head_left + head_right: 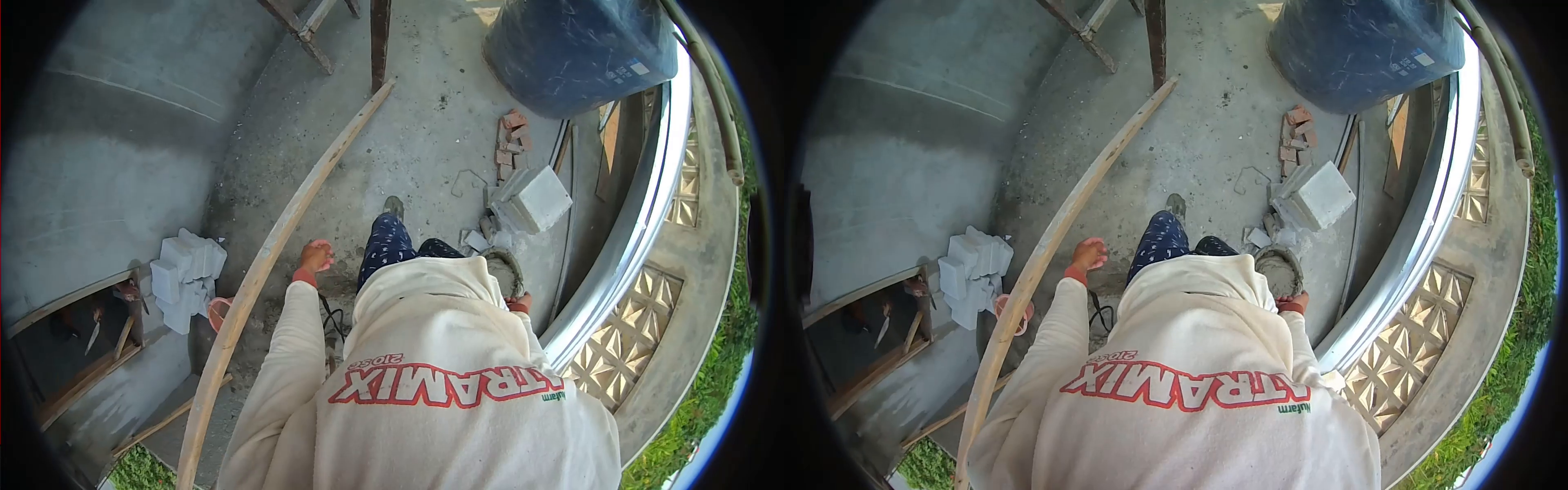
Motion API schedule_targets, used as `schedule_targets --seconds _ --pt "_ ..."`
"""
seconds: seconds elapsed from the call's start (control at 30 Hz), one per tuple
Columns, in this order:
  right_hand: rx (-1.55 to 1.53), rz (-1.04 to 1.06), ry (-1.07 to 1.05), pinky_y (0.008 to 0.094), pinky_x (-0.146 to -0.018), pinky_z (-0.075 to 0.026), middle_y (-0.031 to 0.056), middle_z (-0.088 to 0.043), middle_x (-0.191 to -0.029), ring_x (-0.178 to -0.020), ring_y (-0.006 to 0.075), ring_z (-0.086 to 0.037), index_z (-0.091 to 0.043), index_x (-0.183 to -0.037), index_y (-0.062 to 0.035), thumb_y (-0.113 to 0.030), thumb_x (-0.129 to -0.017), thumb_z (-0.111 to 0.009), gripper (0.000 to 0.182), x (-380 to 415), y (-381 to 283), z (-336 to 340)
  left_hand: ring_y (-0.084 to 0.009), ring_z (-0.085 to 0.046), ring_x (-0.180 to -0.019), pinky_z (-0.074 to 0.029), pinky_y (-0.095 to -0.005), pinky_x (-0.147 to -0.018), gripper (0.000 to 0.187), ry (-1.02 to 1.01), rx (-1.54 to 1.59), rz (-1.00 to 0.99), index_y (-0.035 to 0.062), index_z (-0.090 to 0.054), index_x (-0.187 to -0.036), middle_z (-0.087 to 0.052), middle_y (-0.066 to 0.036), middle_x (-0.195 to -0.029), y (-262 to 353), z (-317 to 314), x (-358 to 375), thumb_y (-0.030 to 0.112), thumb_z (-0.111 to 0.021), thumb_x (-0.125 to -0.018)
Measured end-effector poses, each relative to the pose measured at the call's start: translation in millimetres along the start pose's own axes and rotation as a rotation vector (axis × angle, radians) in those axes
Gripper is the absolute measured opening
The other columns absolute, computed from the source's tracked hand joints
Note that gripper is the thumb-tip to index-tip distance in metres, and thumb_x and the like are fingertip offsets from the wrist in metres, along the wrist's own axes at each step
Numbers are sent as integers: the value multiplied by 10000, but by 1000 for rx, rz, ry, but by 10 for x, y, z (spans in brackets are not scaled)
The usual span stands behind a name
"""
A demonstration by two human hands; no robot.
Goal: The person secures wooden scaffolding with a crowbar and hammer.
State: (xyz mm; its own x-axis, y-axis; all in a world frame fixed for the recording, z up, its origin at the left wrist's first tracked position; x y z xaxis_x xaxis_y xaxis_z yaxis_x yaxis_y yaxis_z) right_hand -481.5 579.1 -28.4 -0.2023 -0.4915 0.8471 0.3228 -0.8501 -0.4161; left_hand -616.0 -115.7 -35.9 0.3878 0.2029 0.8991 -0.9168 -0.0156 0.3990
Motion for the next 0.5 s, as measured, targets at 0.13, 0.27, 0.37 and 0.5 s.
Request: schedule_targets --seconds 0.13,0.27,0.37,0.5 --pt "-96 -70 65 372 -408 -354 23 -305 -523 -416 189 -320 -442 -891 -136 -454 -927 -489 324 397 212 -258 -152 -692 -726 -548 -313 -624 293 -108 -286 -39 140 -642 -1210 -707 -24 -1043 1152 -99 -412 206 -607 -927" --pt "-112 59 142 364 -398 -351 47 -373 -568 -420 190 -351 -507 -971 -106 -380 -918 -514 278 562 380 -351 -152 -678 -722 -545 -311 -629 332 -233 -464 -145 119 -633 -1251 -707 -34 -1049 2437 -542 -665 217 -606 -934" --pt "-156 43 207 365 -400 -353 48 -375 -567 -422 192 -353 -506 -972 -107 -383 -918 -514 281 547 545 -460 -150 -678 -770 -542 -304 -660 347 -308 -499 -207 116 -630 -1272 -701 -36 -1059 3445 -1144 -847 221 -606 -942" --pt "-195 5 288 367 -402 -356 49 -376 -566 -424 194 -357 -506 -974 -107 -387 -917 -513 285 547 701 -764 -143 -679 -856 -536 -295 -737 343 -420 -634 -310 130 -612 -1286 -682 -12 -1087 4954 -2095 -951 237 -602 -961"
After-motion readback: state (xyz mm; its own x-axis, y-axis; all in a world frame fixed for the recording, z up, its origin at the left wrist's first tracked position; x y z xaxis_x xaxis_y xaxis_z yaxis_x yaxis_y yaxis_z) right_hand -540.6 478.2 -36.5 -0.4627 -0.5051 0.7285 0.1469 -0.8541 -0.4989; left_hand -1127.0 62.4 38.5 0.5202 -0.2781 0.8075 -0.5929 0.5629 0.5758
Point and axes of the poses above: each hand's wrist, its own x-axis away from the middle knuckle, its own z-axis out of the back of the hand, y = z × x, the point moved 10 cm from there along -x, towards the middle knuckle
